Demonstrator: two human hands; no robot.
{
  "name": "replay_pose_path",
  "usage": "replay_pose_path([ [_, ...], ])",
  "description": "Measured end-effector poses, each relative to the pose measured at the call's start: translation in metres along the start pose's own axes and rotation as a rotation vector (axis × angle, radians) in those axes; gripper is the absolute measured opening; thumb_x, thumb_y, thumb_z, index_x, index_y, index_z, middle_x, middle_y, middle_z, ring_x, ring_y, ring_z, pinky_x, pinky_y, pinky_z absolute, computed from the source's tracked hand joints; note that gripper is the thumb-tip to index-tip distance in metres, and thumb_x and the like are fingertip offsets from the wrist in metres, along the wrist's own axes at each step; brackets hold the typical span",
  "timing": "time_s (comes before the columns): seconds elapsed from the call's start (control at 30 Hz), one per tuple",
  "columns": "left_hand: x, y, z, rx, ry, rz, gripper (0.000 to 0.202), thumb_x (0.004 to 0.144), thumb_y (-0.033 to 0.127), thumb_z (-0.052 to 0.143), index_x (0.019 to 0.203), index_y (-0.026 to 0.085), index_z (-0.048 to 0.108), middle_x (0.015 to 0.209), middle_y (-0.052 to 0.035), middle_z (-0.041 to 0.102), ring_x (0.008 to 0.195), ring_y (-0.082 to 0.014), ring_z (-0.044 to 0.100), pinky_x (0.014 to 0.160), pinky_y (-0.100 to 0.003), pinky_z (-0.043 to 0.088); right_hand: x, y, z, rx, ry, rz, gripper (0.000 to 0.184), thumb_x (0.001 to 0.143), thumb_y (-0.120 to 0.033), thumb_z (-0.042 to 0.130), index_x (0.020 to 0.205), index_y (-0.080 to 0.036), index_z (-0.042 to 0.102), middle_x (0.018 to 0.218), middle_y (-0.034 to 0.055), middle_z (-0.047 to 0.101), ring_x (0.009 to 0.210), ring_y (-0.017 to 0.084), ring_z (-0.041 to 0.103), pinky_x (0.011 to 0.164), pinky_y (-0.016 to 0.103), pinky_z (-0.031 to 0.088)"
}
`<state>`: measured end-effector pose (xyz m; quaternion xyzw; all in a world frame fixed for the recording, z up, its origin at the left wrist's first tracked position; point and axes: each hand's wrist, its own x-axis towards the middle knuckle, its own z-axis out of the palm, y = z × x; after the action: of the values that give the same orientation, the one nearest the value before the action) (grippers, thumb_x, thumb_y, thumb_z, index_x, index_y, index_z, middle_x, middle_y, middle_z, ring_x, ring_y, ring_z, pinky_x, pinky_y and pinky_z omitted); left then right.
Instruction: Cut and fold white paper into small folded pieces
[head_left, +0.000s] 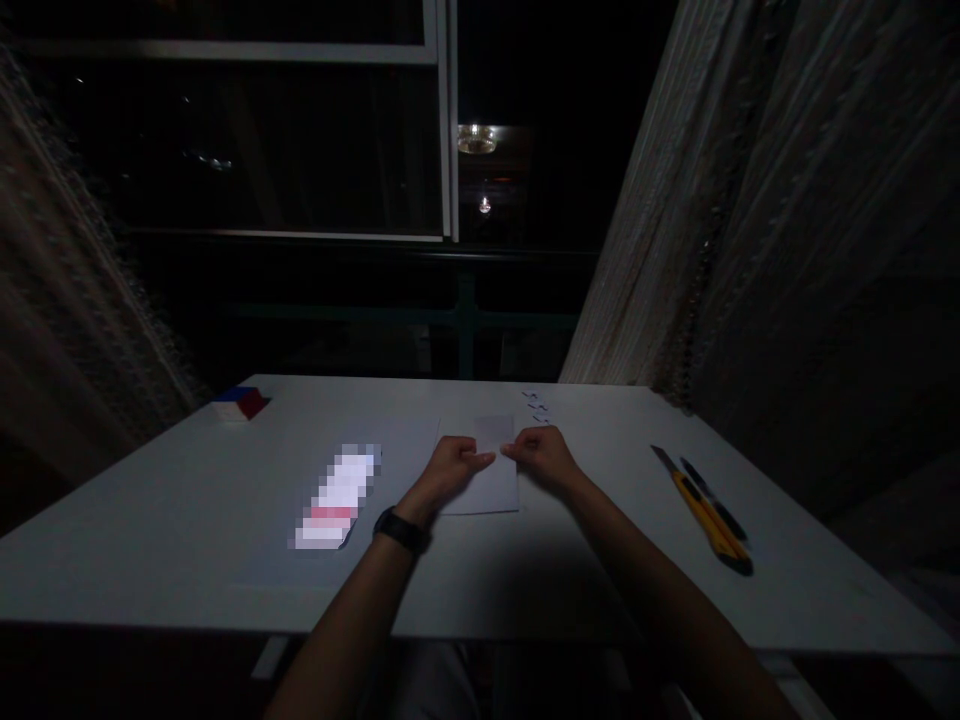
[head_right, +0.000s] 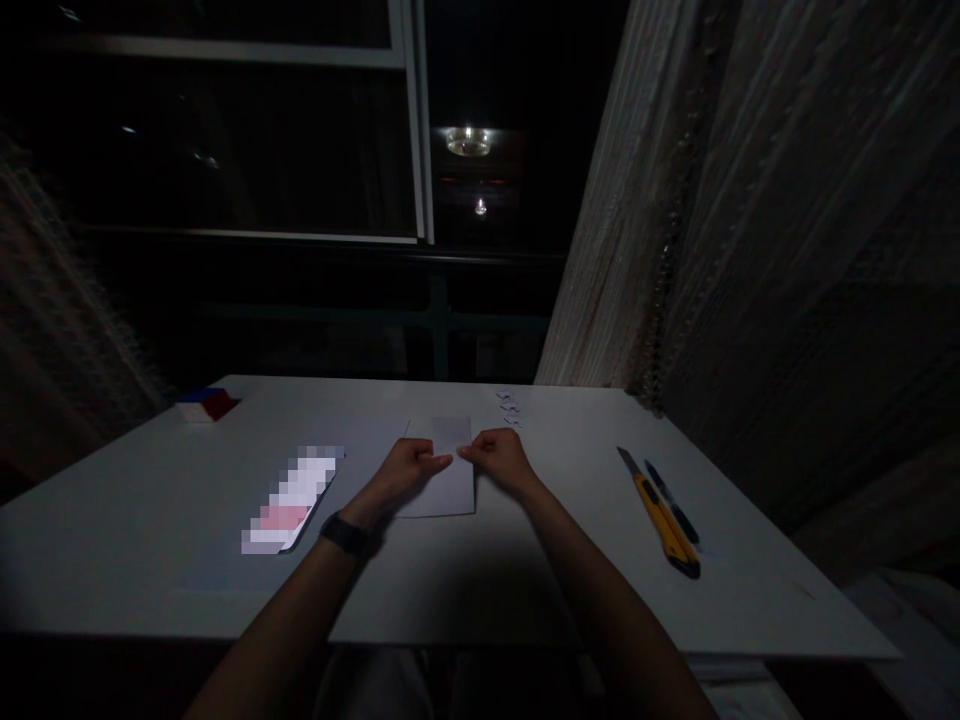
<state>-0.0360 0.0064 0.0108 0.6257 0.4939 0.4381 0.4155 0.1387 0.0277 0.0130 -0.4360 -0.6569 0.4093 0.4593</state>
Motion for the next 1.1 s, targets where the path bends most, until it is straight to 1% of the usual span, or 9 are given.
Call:
replay_pose_path([
  [0.1,-0.001,0.003,0.001,-0.022,-0.011,0.058,0.034,0.060,0.044,0.066,0.053,0.013,0.054,0.049,0.0037,0.042,0.047,-0.0076,0.035,0.046,-0.021,0.024,-0.002,-0.008,-0.002,-0.032,-0.007,-0.070,0.031,0.056,-0.044,0.070,0.054,-0.016,0.058,0.053,0.0002,0.056,0.052,0.013,0.050,0.050,0.024,0.038],
  [0.17,0.000,0.004,0.001,0.009,-0.004,0.100,0.030,0.062,0.040,0.065,0.054,0.012,0.058,0.050,0.0027,0.044,0.049,-0.0087,0.037,0.047,-0.021,0.026,-0.003,-0.012,-0.004,-0.040,0.005,-0.098,0.028,0.056,-0.041,0.070,0.054,-0.016,0.058,0.053,0.0001,0.056,0.053,0.013,0.050,0.051,0.025,0.038],
  [0.27,0.001,0.003,0.001,0.060,0.022,0.139,0.028,0.063,0.037,0.063,0.051,0.013,0.058,0.047,0.0028,0.042,0.048,-0.0092,0.035,0.047,-0.022,0.024,-0.003,-0.016,-0.006,-0.098,0.042,-0.104,0.025,0.058,-0.038,0.069,0.049,-0.017,0.057,0.049,-0.0001,0.054,0.052,0.013,0.049,0.050,0.025,0.038],
  [0.37,0.001,0.001,0.001,0.067,0.022,0.145,0.029,0.064,0.038,0.062,0.050,0.013,0.057,0.047,0.0030,0.041,0.049,-0.0094,0.034,0.047,-0.022,0.022,-0.002,-0.017,-0.008,-0.148,0.016,-0.100,0.023,0.059,-0.038,0.068,0.053,-0.017,0.061,0.052,0.0004,0.057,0.054,0.014,0.050,0.052,0.025,0.039],
  [0.57,0.003,-0.004,0.002,0.109,0.011,0.145,0.031,0.064,0.040,0.062,0.050,0.013,0.055,0.047,0.0041,0.038,0.049,-0.0091,0.033,0.047,-0.022,0.022,-0.003,-0.018,-0.010,-0.156,0.057,-0.133,0.027,0.059,-0.041,0.067,0.050,-0.017,0.059,0.048,-0.0005,0.053,0.051,0.012,0.047,0.049,0.024,0.036],
  [0.73,0.001,-0.002,0.003,0.064,-0.063,0.113,0.031,0.063,0.041,0.063,0.052,0.013,0.053,0.050,0.0045,0.038,0.049,-0.0081,0.033,0.046,-0.021,0.022,-0.004,-0.018,-0.010,-0.115,0.095,-0.135,0.032,0.059,-0.045,0.067,0.047,-0.017,0.056,0.045,-0.0014,0.047,0.047,0.011,0.041,0.047,0.024,0.031],
  [0.87,-0.003,0.002,0.002,0.016,-0.133,0.059,0.037,0.060,0.039,0.068,0.046,0.014,0.045,0.045,0.0064,0.032,0.044,-0.0058,0.027,0.044,-0.021,0.019,-0.002,-0.013,-0.010,-0.050,0.098,-0.105,0.035,0.059,-0.048,0.066,0.047,-0.017,0.056,0.045,-0.0019,0.046,0.047,0.010,0.040,0.047,0.024,0.031],
  [0.97,-0.006,0.004,0.001,-0.080,-0.203,0.019,0.031,0.060,0.038,0.070,0.052,0.012,0.054,0.047,0.0041,0.042,0.044,-0.0067,0.035,0.044,-0.021,0.024,0.001,-0.008,-0.008,0.001,0.114,-0.079,0.038,0.060,-0.050,0.065,0.046,-0.017,0.053,0.045,-0.0027,0.043,0.046,0.010,0.037,0.047,0.024,0.030],
  [1.1,-0.009,0.005,0.002,-0.255,-0.302,-0.041,0.029,0.060,0.034,0.072,0.074,0.010,0.066,0.067,-0.0045,0.063,0.058,-0.0134,0.054,0.055,-0.024,0.039,0.003,-0.001,-0.003,0.013,0.131,-0.072,0.045,0.065,-0.054,0.059,0.043,-0.018,0.046,0.044,-0.0035,0.037,0.045,0.009,0.034,0.046,0.024,0.027],
])
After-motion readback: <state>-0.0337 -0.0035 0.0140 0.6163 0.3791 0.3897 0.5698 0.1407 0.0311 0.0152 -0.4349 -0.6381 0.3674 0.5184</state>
